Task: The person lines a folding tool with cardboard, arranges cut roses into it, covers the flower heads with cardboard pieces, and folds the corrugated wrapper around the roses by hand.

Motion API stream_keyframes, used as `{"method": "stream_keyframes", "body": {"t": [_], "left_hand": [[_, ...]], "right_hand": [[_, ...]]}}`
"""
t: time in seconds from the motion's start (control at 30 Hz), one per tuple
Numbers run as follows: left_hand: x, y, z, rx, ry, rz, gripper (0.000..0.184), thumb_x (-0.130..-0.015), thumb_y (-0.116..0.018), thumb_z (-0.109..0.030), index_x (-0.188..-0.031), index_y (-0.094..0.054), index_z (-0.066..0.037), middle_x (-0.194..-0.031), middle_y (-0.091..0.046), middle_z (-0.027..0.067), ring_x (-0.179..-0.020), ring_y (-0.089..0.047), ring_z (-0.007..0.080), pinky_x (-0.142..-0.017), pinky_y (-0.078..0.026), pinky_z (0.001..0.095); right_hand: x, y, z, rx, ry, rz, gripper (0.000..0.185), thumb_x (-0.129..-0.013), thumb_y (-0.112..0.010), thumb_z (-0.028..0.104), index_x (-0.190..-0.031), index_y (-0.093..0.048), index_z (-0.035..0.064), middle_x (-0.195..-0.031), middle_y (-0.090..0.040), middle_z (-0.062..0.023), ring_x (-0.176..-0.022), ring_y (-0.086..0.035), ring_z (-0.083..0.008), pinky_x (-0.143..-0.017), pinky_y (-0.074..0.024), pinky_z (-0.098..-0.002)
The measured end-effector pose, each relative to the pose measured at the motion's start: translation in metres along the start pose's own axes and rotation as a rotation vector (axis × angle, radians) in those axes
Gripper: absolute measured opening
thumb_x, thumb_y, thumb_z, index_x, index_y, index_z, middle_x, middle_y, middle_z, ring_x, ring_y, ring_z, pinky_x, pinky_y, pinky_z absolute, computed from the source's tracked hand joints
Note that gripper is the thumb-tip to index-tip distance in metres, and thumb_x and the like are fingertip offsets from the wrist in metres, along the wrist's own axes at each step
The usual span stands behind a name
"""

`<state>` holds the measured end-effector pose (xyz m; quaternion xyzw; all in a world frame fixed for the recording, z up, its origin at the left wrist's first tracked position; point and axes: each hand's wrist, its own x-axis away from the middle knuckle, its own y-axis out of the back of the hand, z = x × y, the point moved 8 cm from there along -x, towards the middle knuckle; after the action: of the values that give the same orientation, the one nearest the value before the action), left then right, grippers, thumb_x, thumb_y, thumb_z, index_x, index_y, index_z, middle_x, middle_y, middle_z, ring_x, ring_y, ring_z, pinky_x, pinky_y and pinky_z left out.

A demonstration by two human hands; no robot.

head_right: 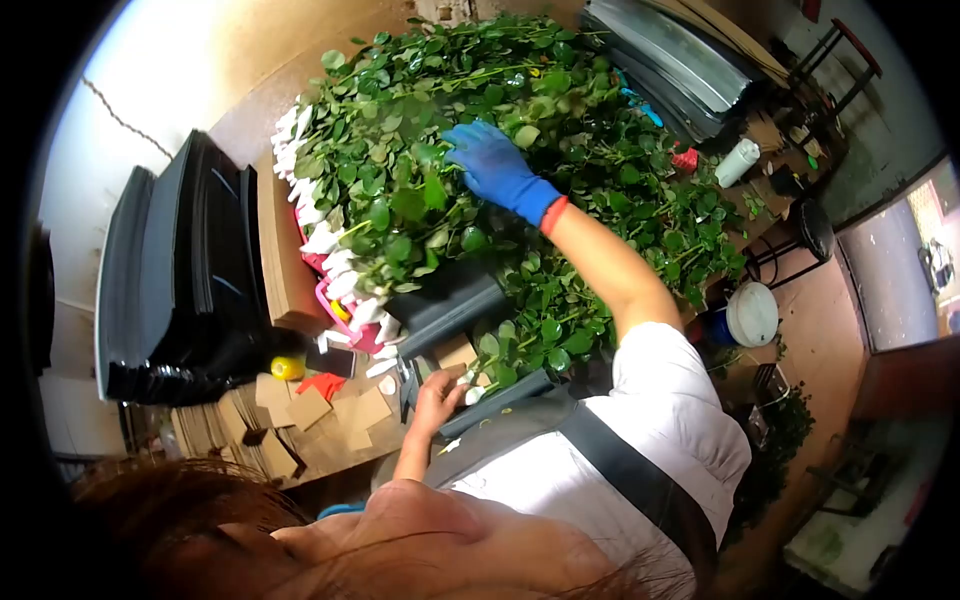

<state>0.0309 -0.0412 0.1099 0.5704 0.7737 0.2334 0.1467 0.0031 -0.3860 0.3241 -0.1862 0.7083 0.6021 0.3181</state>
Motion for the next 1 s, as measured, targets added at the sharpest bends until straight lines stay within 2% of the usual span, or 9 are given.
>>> {"method": "stream_keyframes", "body": {"t": [0.13,0.23,0.43,0.5,0.67,0.7,0.87,0.97,1.0], "left_hand": [[-0.006,-0.003,-0.010,-0.064,-0.076,0.013,0.026,-0.083,-0.074,-0.012,-0.108,-0.069,-0.005,-0.107,-0.068,0.0144,-0.101,-0.062,0.0353,-0.088,-0.050,0.0408],[-0.012,0.000,-0.012,-0.046,-0.120,0.007,0.024,-0.083,-0.074,-0.013,-0.106,-0.070,-0.005,-0.107,-0.069,0.0139,-0.101,-0.062,0.0343,-0.087,-0.050,0.0408],[-0.007,0.001,-0.012,-0.053,-0.132,-0.054,0.014,-0.085,-0.073,-0.014,-0.096,-0.074,-0.005,-0.101,-0.071,0.0111,-0.096,-0.064,0.0313,-0.086,-0.050,0.0398],[-0.007,0.000,-0.005,0.051,-0.052,-0.087,0.010,-0.085,-0.073,-0.013,-0.090,-0.075,-0.005,-0.098,-0.072,0.0103,-0.095,-0.064,0.0317,-0.086,-0.050,0.0395],[-0.001,-0.015,0.031,0.664,0.157,-0.085,0.074,-0.081,-0.078,0.001,-0.144,-0.038,-0.004,-0.126,-0.059,0.0107,-0.109,-0.062,0.0174,-0.094,-0.052,0.0315],[-0.003,-0.013,0.029,0.652,0.137,-0.090,0.078,-0.080,-0.080,0.000,-0.145,-0.038,-0.005,-0.126,-0.060,0.0109,-0.110,-0.062,0.0196,-0.094,-0.053,0.0323],[-0.005,-0.005,0.025,0.300,0.009,-0.107,0.063,-0.079,-0.082,-0.003,-0.134,-0.053,-0.005,-0.125,-0.059,0.0085,-0.103,-0.063,0.0166,-0.087,-0.054,0.0304],[-0.007,-0.002,0.014,0.198,0.026,-0.086,0.049,-0.079,-0.082,-0.005,-0.123,-0.060,-0.003,-0.120,-0.059,0.0072,-0.099,-0.064,0.0160,-0.084,-0.055,0.0291],[-0.007,-0.003,0.011,0.200,0.055,-0.091,0.048,-0.080,-0.081,-0.006,-0.123,-0.059,-0.003,-0.120,-0.059,0.0071,-0.099,-0.064,0.0162,-0.084,-0.055,0.0292]], "right_hand": [[0.048,-0.044,-0.028,0.062,-0.078,0.553,0.033,-0.083,-0.068,0.029,-0.115,-0.066,0.0235,-0.095,-0.067,-0.0054,-0.091,-0.065,-0.0277,-0.080,-0.0515,-0.0441],[0.042,0.029,-0.038,-0.021,-0.183,0.207,0.043,-0.085,-0.066,0.031,-0.126,-0.062,0.0246,-0.094,-0.066,-0.0059,-0.090,-0.065,-0.0270,-0.081,-0.0512,-0.0420],[0.051,0.126,0.021,-0.263,0.008,0.109,0.042,-0.081,-0.064,0.009,-0.121,-0.068,0.0191,-0.114,-0.069,-0.0078,-0.104,-0.064,-0.0300,-0.090,-0.0505,-0.0415],[0.076,0.128,0.040,-0.539,-0.008,0.273,0.038,-0.081,-0.065,0.005,-0.115,-0.071,0.0186,-0.109,-0.071,-0.0066,-0.102,-0.066,-0.0289,-0.086,-0.0522,-0.0395],[0.212,0.051,0.055,-0.302,-0.180,0.841,0.040,-0.082,-0.068,0.014,-0.120,-0.068,0.0243,-0.102,-0.067,-0.0064,-0.098,-0.065,-0.0286,-0.086,-0.0524,-0.0421],[0.235,0.030,0.054,-0.169,-0.272,1.069,0.036,-0.083,-0.067,0.016,-0.118,-0.068,0.0249,-0.103,-0.066,-0.0061,-0.099,-0.064,-0.0280,-0.088,-0.0515,-0.0427],[0.279,-0.006,0.052,-0.053,-0.226,1.242,0.033,-0.086,-0.062,0.014,-0.118,-0.068,0.0217,-0.107,-0.067,-0.0065,-0.103,-0.065,-0.0282,-0.088,-0.0516,-0.0438],[0.198,0.024,0.038,-0.021,-0.302,1.200,0.033,-0.087,-0.060,0.013,-0.118,-0.068,0.0211,-0.111,-0.067,-0.0056,-0.108,-0.064,-0.0272,-0.090,-0.0509,-0.0429],[0.166,0.025,0.020,-0.090,-0.367,0.899,0.032,-0.087,-0.062,0.014,-0.118,-0.068,0.0212,-0.110,-0.067,-0.0059,-0.105,-0.065,-0.0273,-0.089,-0.0515,-0.0425]]}}
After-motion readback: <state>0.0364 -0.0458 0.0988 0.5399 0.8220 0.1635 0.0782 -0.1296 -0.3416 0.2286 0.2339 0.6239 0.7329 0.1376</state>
